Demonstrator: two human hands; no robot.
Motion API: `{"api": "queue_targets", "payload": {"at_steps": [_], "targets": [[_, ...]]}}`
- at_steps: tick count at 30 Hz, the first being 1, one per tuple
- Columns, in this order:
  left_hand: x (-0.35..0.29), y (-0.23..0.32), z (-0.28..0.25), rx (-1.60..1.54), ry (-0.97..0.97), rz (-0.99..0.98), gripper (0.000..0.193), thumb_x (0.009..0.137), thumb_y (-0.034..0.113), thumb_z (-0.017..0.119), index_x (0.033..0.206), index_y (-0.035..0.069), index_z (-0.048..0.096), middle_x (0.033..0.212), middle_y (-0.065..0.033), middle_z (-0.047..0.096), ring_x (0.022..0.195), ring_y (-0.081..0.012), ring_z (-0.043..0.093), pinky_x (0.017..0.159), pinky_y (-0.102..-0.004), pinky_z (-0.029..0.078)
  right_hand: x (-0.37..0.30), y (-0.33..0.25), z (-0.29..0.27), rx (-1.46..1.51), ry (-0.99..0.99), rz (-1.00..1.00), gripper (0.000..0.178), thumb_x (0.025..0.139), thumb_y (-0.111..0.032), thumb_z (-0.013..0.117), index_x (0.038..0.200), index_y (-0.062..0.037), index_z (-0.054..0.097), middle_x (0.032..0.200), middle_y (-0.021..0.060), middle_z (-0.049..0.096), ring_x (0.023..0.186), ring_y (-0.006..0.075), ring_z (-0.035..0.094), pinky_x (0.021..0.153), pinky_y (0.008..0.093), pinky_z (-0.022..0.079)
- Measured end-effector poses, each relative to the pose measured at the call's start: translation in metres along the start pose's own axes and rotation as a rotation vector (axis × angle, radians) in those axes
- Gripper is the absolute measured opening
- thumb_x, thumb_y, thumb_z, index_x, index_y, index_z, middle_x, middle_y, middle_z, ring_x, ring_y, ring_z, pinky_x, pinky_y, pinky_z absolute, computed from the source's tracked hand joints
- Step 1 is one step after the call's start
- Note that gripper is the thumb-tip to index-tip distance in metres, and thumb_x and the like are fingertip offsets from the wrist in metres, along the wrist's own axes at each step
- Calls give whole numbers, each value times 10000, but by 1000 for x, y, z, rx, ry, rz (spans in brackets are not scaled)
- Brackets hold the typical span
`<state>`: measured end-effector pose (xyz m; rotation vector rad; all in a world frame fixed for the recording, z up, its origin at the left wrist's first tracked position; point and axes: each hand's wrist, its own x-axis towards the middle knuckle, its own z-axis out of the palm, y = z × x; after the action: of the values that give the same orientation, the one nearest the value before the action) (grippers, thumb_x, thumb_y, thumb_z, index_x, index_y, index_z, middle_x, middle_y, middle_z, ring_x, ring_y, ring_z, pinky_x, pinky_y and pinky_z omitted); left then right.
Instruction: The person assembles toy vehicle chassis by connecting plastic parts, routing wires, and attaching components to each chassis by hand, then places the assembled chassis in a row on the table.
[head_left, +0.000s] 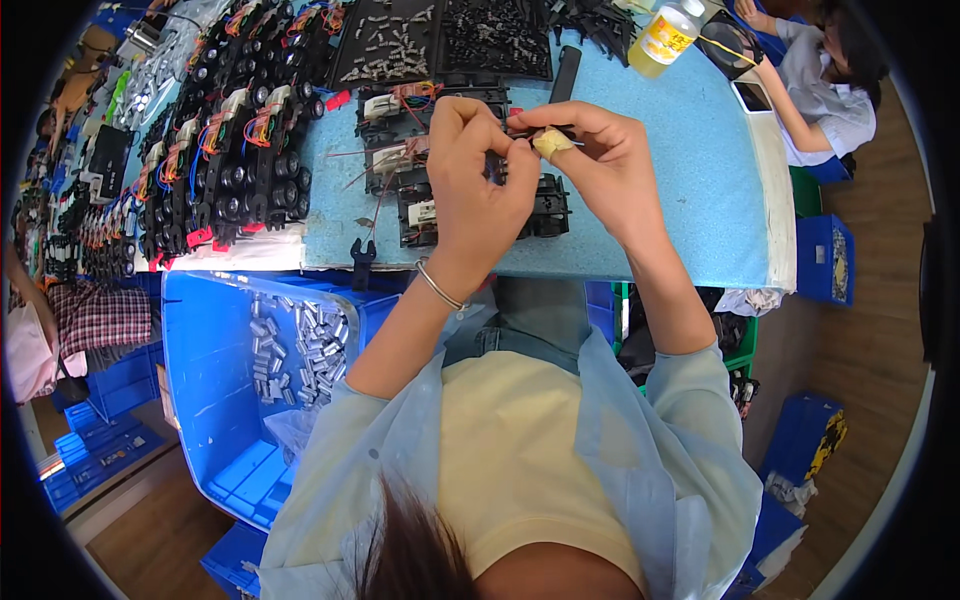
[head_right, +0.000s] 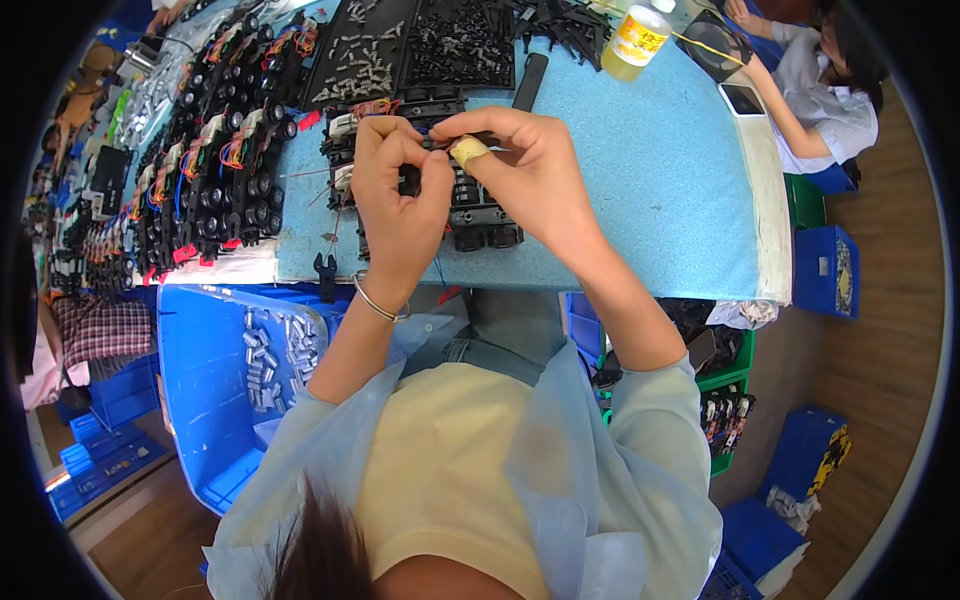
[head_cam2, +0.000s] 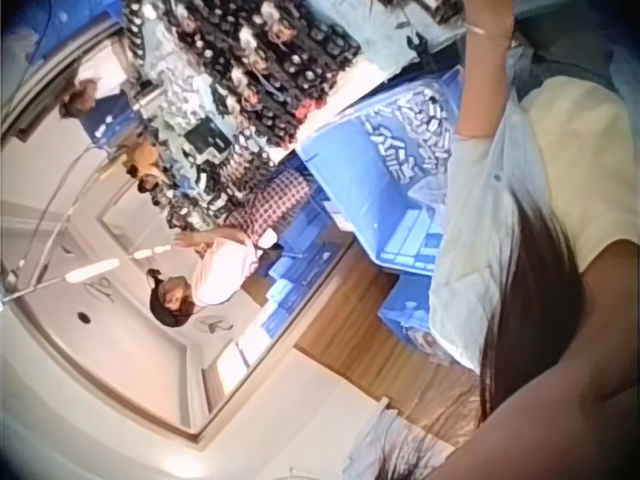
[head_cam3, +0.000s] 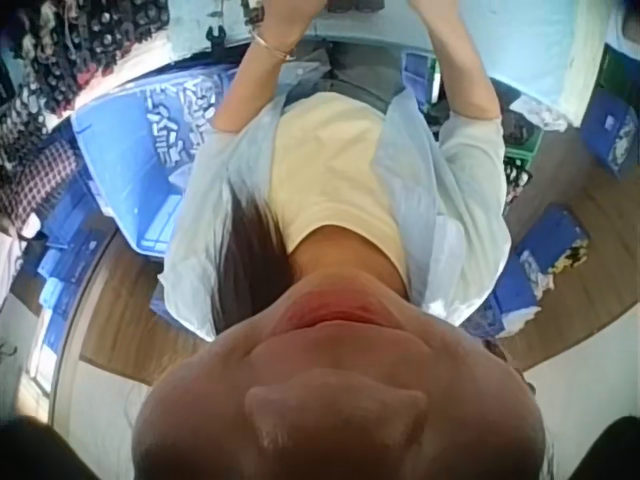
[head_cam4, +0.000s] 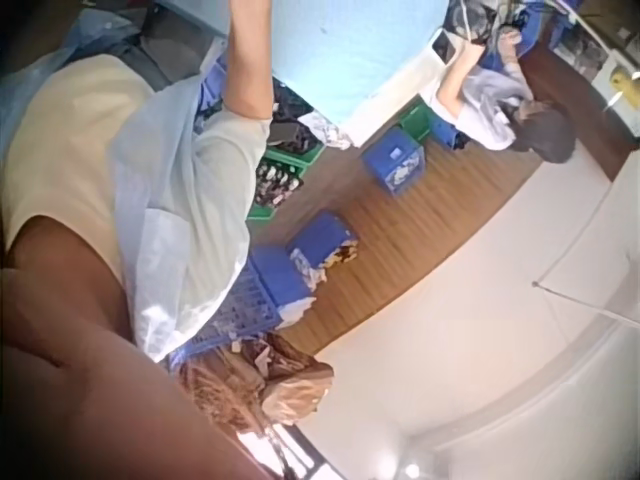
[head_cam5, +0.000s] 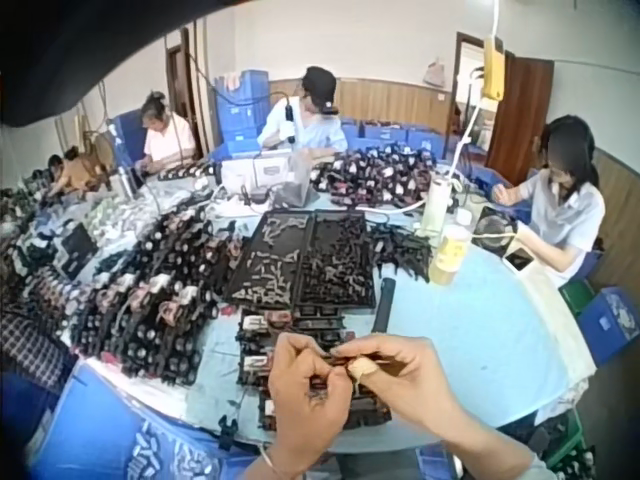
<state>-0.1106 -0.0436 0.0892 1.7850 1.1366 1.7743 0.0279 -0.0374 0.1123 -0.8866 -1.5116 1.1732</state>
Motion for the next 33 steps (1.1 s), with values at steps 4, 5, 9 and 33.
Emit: {"api": "queue_targets", "payload": {"at_steps": [4,5,9,33], "targets": [[-1,0,-1,66,-11,22,176,720,-13,641,673,8,473,850,-89,473,766,-175,469,692,-262,377,-3,-1,3,24,18,-11,204,883,57,565,1063,37,660,1011,112,688,937,144,636,857,273,508],[-1,-1,-2,54,-12,24,178,710,-16,638,669,7,466,841,-97,466,751,-196,468,665,-283,382,-4,-1,4,4,35,-7,208,881,62,564,1062,35,662,1019,112,685,937,142,635,856,273,508],[0,0,-1,39,-16,25,181,692,-19,637,663,4,459,824,-109,457,725,-240,468,611,-327,394,-9,-1,7,-87,90,-35,220,872,76,562,1060,28,666,1044,110,676,939,136,629,849,273,509],[-6,-3,7,49,-216,-76,98,758,21,648,730,-6,558,1055,-134,589,928,-233,585,807,-311,459,-21,-1,-12,-410,47,-53,336,844,82,568,1163,-12,623,1061,58,660,957,96,612,832,253,512]]}}
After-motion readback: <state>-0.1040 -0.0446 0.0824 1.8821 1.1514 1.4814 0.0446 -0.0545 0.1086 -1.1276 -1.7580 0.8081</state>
